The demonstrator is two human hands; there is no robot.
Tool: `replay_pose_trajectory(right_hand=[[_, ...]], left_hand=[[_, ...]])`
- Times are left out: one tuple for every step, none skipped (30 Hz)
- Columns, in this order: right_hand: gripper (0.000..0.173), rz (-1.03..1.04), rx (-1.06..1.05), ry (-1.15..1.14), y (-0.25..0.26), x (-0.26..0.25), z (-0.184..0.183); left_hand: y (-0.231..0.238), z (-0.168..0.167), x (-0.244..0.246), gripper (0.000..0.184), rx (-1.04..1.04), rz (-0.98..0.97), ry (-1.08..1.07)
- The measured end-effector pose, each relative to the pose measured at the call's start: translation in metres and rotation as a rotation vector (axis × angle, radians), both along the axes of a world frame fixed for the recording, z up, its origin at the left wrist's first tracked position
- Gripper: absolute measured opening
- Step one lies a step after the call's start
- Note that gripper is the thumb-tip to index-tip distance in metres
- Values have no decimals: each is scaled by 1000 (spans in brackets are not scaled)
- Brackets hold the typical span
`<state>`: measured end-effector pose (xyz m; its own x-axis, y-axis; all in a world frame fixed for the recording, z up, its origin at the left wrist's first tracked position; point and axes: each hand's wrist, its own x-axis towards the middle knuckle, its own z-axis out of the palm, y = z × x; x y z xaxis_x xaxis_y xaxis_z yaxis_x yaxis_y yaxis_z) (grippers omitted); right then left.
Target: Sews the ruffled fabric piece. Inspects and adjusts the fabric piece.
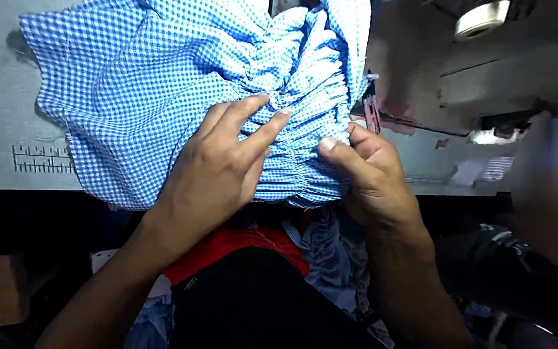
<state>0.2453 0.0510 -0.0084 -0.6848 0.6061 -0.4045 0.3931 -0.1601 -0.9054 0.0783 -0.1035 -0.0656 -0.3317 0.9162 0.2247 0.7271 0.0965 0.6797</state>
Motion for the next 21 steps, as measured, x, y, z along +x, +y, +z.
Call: replay_pose_trajectory(right_hand=[[22, 39, -20, -9, 0, 2, 1], [25, 76, -34, -17, 0, 4, 2], [26, 110, -44, -23, 1, 5, 2], [27, 140, -51, -28, 2, 6, 2], [29, 169, -62, -35, 4, 8, 2], [31, 193, -86, -40, 5, 10, 2], [34, 216, -111, -42, 7, 11, 3], [37, 232, -132, -39, 9, 13, 3], [39, 238, -152, -32, 10, 14, 3], [40, 240, -166, -29, 10, 16, 3], [38, 234, -179, -29, 10, 18, 3], [35, 228, -190, -31, 9, 19, 3], [33, 225, -200, -34, 9, 20, 3], [30, 222, -210, -31, 9, 21, 2], [28, 219, -219, -28, 9, 22, 2], [28, 216, -226, -31, 9, 22, 3], [28, 210, -234, -33, 9, 22, 3], [28, 201, -244, -32, 9, 22, 3], [29, 189, -259, -32, 9, 23, 4], [28, 168, -280, -36, 8, 22, 5], [26, 135, -298, -56, 6, 21, 8]], left_hand=[[1, -1, 0, 42, 3, -10, 13], [2, -1, 0, 42, 4, -22, 19], [2, -1, -1, 43, -1, -29, 27], [3, -1, -1, 43, -8, -34, 36], [3, -1, -1, 43, -13, -37, 41], [4, 0, -1, 43, -22, -37, 51], [5, 0, 0, 43, -37, -32, 65], [7, 1, 0, 42, -52, -25, 79], [9, 1, 1, 42, -66, -13, 89], [12, 2, 1, 41, -81, -1, 95], [14, 3, 1, 40, -93, 9, 100], [16, 3, 1, 40, -102, 16, 101], [18, 4, 0, 40, -110, 17, 102], [19, 4, 0, 40, -115, 18, 100], [20, 4, 0, 39, -118, 18, 97], [20, 4, 0, 39, -119, 19, 99], [20, 3, -1, 39, -120, 20, 104], [20, 3, -1, 40, -122, 21, 110], [21, 3, 0, 40, -125, 22, 115], [21, 3, 0, 40, -129, 24, 121], [21, 3, 0, 41, -135, 25, 126]])
